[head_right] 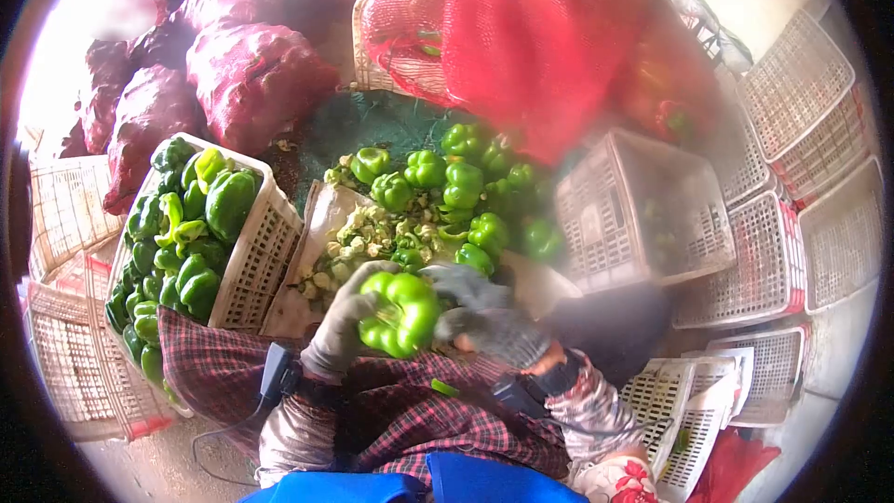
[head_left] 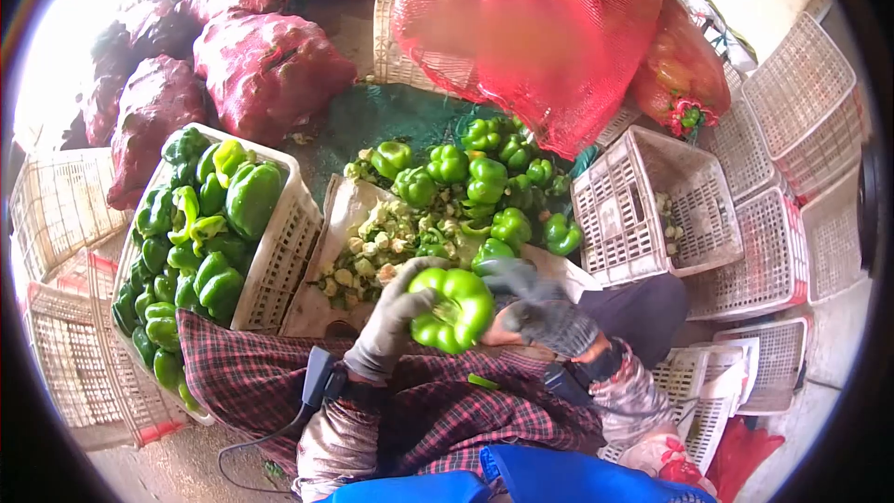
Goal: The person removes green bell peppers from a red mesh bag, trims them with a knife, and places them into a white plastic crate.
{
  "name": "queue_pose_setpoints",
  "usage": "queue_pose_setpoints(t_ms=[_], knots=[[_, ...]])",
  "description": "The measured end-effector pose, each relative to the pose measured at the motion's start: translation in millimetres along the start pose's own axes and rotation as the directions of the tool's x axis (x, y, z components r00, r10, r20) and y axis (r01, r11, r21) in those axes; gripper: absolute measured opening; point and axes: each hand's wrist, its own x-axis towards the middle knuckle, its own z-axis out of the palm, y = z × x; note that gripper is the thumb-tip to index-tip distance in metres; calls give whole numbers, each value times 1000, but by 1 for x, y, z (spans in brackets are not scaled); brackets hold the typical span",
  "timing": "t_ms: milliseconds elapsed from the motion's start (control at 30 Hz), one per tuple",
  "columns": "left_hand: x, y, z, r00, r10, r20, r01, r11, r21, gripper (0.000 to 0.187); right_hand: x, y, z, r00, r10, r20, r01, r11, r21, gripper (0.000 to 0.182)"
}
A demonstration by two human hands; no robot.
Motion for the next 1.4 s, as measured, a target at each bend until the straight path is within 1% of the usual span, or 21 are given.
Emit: queue_pose_setpoints(t_ms=[33,67,133,233,333,367,467,500,567,667,733,833,967,1000,1033,1067,1100,1233,1267,1367,1400], knots=[[0,-2,8,999,41,-10,-40,996,75,61,11,-14,1,991,-33,130,35,999,-19,68],[-2,-5,16,997,81,-19,-77,986,149,64,15,-20,3,960,129,248,-188,954,234,70],[-2,-16,17,976,146,-162,-130,986,106,68,17,-39,4,906,330,264,-408,845,344,75],[-3,-19,30,913,157,-377,-111,984,142,72,8,11,26,966,256,34,-255,921,295,72],[-10,-28,33,944,152,-294,-150,988,27,79,4,18,48,893,442,-88,-322,762,562,69],[-13,-29,32,943,157,-292,-162,987,6,78,6,14,54,927,344,-146,-209,801,561,65],[-24,-29,28,948,155,-278,-178,982,-59,75,4,13,61,970,195,-147,-132,925,356,64],[-26,-29,23,957,137,-255,-155,987,-50,69,2,30,67,974,78,-214,-2,943,333,58],[-27,-31,17,975,124,-183,-146,983,-111,67,0,1,56,888,452,88,-439,774,455,64],[-31,-41,9,989,77,-130,-105,970,-220,63,-8,-11,51,790,550,270,-611,675,414,62],[-35,-45,8,994,24,-108,-55,956,-287,63,-11,2,51,799,514,313,-601,706,375,55],[-34,-54,3,995,8,-102,-31,972,-234,62,-5,2,43,771,495,402,-629,692,354,44],[-39,-55,-2,995,-76,-62,58,965,-255,65,-7,23,35,753,437,492,-594,772,225,41],[-39,-57,-3,994,-103,-39,88,956,-281,66,-8,31,33,768,411,492,-584,764,273,42],[-35,-59,6,993,-22,-120,-21,939,-343,66,-6,31,33,782,384,491,-573,754,322,42],[-38,-58,-9,986,-75,146,140,852,-504,70,-7,27,30,781,400,480,-595,712,373,44],[-39,-56,-6,988,-70,136,132,832,-538,72,-6,19,28,779,416,469,-612,668,424,46],[-27,-65,-8,996,6,-89,-54,837,-545,74,2,39,27,722,493,486,-692,499,522,52],[-31,-60,-14,994,102,27,-64,784,-617,75,7,37,27,719,513,469,-691,452,564,54],[-23,-49,-8,964,200,-176,-266,664,-699,67,23,24,32,850,260,459,-527,446,723,42],[-19,-45,-9,950,216,-227,-313,634,-707,65,22,46,32,868,317,382,-495,491,717,42]])
